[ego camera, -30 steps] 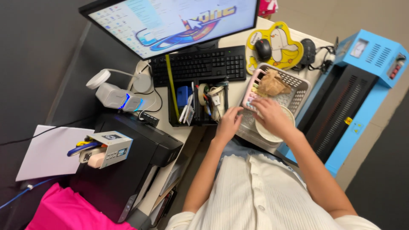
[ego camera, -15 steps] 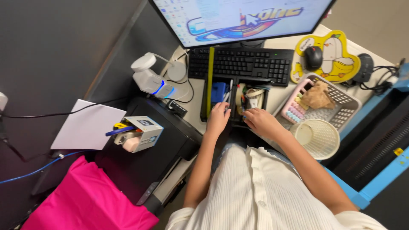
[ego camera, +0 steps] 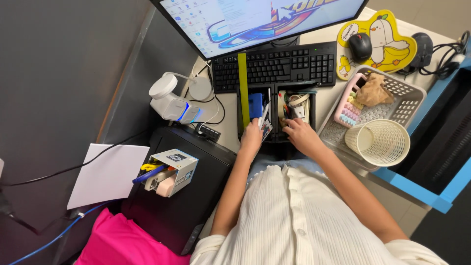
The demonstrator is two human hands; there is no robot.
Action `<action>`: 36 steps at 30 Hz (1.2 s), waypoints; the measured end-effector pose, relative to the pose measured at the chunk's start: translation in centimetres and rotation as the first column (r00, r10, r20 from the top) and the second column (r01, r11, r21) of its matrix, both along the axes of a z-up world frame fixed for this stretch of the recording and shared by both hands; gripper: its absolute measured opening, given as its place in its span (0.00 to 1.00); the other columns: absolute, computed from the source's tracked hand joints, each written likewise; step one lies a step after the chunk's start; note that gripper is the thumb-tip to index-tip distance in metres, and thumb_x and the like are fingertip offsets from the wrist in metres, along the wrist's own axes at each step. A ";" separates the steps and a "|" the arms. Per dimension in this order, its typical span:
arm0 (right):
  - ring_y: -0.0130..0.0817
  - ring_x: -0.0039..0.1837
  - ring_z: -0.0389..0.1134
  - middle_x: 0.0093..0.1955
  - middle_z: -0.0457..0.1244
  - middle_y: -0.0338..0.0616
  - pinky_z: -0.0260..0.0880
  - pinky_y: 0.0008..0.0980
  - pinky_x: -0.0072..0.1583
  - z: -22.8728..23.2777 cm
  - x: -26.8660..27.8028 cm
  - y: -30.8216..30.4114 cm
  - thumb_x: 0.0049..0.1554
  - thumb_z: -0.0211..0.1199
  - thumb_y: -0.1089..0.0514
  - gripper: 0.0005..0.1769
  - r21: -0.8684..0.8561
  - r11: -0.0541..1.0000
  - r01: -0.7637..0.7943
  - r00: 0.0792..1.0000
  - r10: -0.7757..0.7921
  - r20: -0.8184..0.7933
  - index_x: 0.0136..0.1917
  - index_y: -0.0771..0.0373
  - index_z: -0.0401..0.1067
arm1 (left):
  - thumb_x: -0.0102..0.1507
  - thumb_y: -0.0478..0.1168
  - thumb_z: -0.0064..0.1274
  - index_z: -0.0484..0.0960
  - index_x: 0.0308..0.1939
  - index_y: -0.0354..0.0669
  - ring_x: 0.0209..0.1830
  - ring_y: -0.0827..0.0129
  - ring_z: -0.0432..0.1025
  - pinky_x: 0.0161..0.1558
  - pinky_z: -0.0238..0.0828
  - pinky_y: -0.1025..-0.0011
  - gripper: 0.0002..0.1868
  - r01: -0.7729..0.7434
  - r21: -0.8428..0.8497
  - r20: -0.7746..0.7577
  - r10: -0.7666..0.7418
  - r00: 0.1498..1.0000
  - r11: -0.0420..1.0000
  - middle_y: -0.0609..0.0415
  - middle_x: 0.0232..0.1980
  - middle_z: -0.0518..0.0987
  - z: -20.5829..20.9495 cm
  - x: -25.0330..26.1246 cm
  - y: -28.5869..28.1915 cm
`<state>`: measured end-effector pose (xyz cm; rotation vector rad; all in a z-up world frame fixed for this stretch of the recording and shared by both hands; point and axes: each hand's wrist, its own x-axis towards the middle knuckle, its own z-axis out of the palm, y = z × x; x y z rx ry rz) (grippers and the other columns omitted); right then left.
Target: The person places a pink cloth over a treadmill and then moves to a desk to organize items. They wipe a white plastic basket with a cloth, place it on the desk, and then sort through a drawer organizer, moving pens, a ruler, and other small items into the basket.
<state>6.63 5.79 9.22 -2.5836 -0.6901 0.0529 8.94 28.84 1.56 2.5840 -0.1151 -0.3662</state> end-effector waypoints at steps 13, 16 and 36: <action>0.49 0.62 0.63 0.61 0.64 0.46 0.68 0.42 0.63 -2.1 -1.0 0.7 0.51 0.66 0.63 0.17 0.029 0.996 0.082 0.986 -0.077 -0.146 0.55 0.63 0.72 | 0.65 0.39 0.53 0.76 0.53 0.35 0.50 0.37 0.74 0.50 0.72 0.47 0.14 0.038 -0.149 -0.121 -0.056 0.991 0.988 0.36 0.51 0.78 0.0 0.9 1.4; 0.46 0.64 0.64 0.62 0.64 0.44 0.69 0.40 0.63 -3.2 -1.8 0.3 0.53 0.65 0.62 0.16 0.010 0.993 0.117 0.969 -0.111 -0.222 0.56 0.63 0.72 | 0.64 0.39 0.53 0.75 0.54 0.35 0.51 0.37 0.73 0.50 0.72 0.48 0.17 0.053 -0.114 -0.149 -0.069 0.986 0.992 0.36 0.54 0.76 0.5 1.3 1.2; 0.46 0.59 0.67 0.56 0.67 0.44 0.69 0.42 0.61 -1.6 -1.8 0.4 0.53 0.64 0.62 0.13 0.144 0.984 0.100 0.983 -0.075 -0.168 0.53 0.64 0.74 | 0.67 0.46 0.48 0.68 0.61 0.36 0.46 0.36 0.76 0.48 0.73 0.46 0.23 -0.031 -0.182 -0.295 -0.024 0.955 0.983 0.31 0.46 0.82 0.1 1.3 0.2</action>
